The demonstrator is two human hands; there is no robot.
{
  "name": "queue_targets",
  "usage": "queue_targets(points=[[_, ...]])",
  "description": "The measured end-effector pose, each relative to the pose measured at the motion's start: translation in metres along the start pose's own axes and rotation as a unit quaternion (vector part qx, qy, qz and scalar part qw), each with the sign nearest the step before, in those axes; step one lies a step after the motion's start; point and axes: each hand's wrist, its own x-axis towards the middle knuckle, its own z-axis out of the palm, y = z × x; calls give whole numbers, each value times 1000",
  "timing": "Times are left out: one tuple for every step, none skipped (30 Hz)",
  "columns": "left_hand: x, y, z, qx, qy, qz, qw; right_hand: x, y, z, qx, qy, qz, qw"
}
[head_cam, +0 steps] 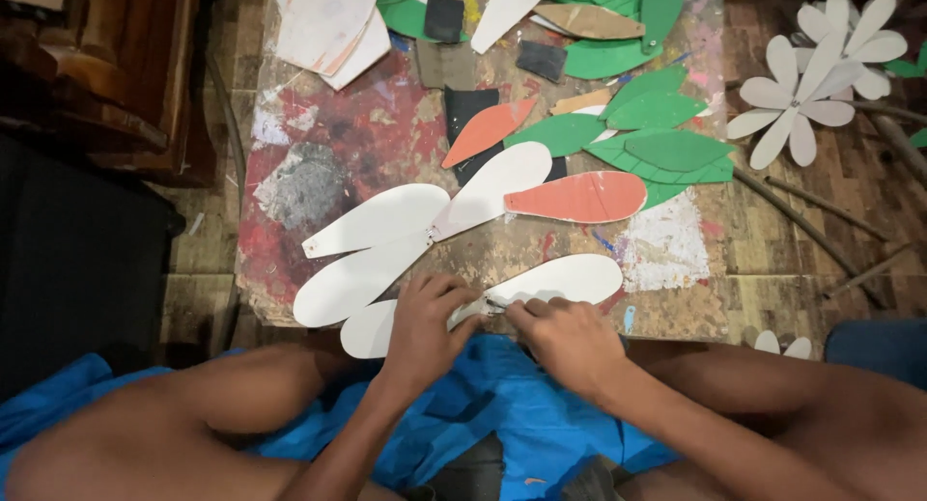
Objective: Trimming and sanding the edges of foam petals using scissors to prepare them for assembly.
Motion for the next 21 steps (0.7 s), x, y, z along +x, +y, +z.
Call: queue_targets(points=[[1, 0, 0, 1, 1, 3, 1000, 1, 1, -3, -2, 3, 1, 1000], [0, -1, 0, 1, -1, 3, 1000, 2, 2, -6, 17, -18, 20, 999], [-1, -1, 0, 0, -2, 4, 1000, 4, 2, -8, 36, -39, 39, 998], [-1, -1, 0, 0, -1, 4, 1000, 4, 1, -10, 35, -38, 38, 998], [-2, -2, -1, 4, -2, 6, 1000, 4, 1, -12, 58, -55, 57, 995], [-1, -2, 0, 7, -2, 9, 1000, 5, 1, -14, 79, -71, 76, 991], [-1, -1, 0, 7, 0, 10, 1000, 6, 3, -17, 77, -71, 75, 992], [-1, 0, 0, 8, 1, 10, 1000, 7, 3, -19, 119, -86, 98, 984], [-2, 0, -1, 9, 1, 10, 1000, 8, 3, -21, 162, -100, 120, 974], [-2, -1, -1, 10, 1, 10, 1000, 9, 2, -22, 162, -99, 120, 974], [-2, -2, -1, 8, -2, 10, 1000, 9, 1, -24, 189, -105, 143, 966], [-1, -3, 0, 7, -5, 11, 1000, 10, 1, -26, 216, -111, 167, 956], [-1, -1, -3, 8, -6, 12, 1000, 6, 2, -17, 216, -110, 167, 956], [0, 0, -5, 3, -11, 10, 1000, 1, 5, -9, 100, -62, 87, 989], [0, 1, -6, -2, -16, 9, 1000, -3, 7, 0, -19, -13, 5, 1000], [0, 2, -6, -3, -17, 8, 1000, -4, 7, 2, -18, -14, 5, 1000], [0, 2, -5, -5, -16, 3, 1000, -5, 8, 5, -26, 5, -16, 1000], [0, 3, -5, -7, -14, -1, 1000, -6, 9, 8, -33, 24, -37, 998], [0, 3, -5, -7, -14, -1, 1000, -6, 10, 7, -33, 24, -37, 999], [0, 3, -6, -6, -12, 4, 1000, -5, 12, 6, 76, 0, 21, 997], [0, 3, -6, -5, -10, 9, 1000, -4, 13, 5, 184, -23, 79, 979]])
